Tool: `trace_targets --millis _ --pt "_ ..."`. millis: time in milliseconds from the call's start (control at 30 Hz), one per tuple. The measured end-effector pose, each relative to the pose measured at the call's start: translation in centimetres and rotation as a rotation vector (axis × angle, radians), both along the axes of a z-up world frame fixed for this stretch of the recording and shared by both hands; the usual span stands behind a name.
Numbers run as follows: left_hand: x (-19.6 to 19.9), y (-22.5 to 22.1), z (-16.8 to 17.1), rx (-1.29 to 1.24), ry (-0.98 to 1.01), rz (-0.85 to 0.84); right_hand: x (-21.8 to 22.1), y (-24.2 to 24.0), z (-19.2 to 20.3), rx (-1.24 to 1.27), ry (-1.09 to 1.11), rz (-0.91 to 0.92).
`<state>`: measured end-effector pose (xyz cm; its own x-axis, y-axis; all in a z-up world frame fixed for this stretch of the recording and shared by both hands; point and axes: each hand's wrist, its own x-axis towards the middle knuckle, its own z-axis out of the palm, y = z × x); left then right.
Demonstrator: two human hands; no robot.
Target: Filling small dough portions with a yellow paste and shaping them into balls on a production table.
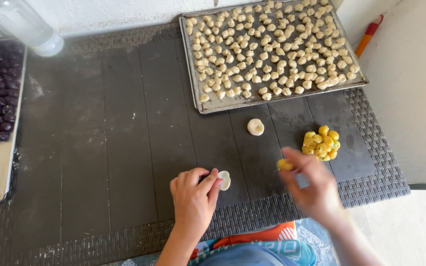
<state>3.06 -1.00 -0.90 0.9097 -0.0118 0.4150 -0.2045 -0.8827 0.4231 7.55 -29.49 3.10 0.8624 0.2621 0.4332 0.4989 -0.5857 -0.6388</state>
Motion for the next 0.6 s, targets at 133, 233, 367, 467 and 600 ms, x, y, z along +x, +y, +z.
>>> trace_targets --millis 133,233,367,467,600 --pt "0.3 -0.3 -0.1 -0.073 0.054 0.006 -1.4 7.1 2.0 0.135 0.124 0.118" --pt "0.5 -0.4 -0.1 -0.094 0.11 0.018 -1.8 9.9 0.0 0.307 0.172 0.107" --pt "0.9 -0.5 0.1 -0.052 0.154 0.013 -1.8 10.8 -2.3 -0.059 -0.066 0.098" --pt "0.8 -0.4 0.1 -0.031 0.146 0.003 -2.4 10.3 -2.2 -0.339 -0.248 0.144" --pt "0.3 0.4 1.2 -0.226 0.219 -0.171 -1.1 9.3 -2.3 -0.27 -0.081 0.231"
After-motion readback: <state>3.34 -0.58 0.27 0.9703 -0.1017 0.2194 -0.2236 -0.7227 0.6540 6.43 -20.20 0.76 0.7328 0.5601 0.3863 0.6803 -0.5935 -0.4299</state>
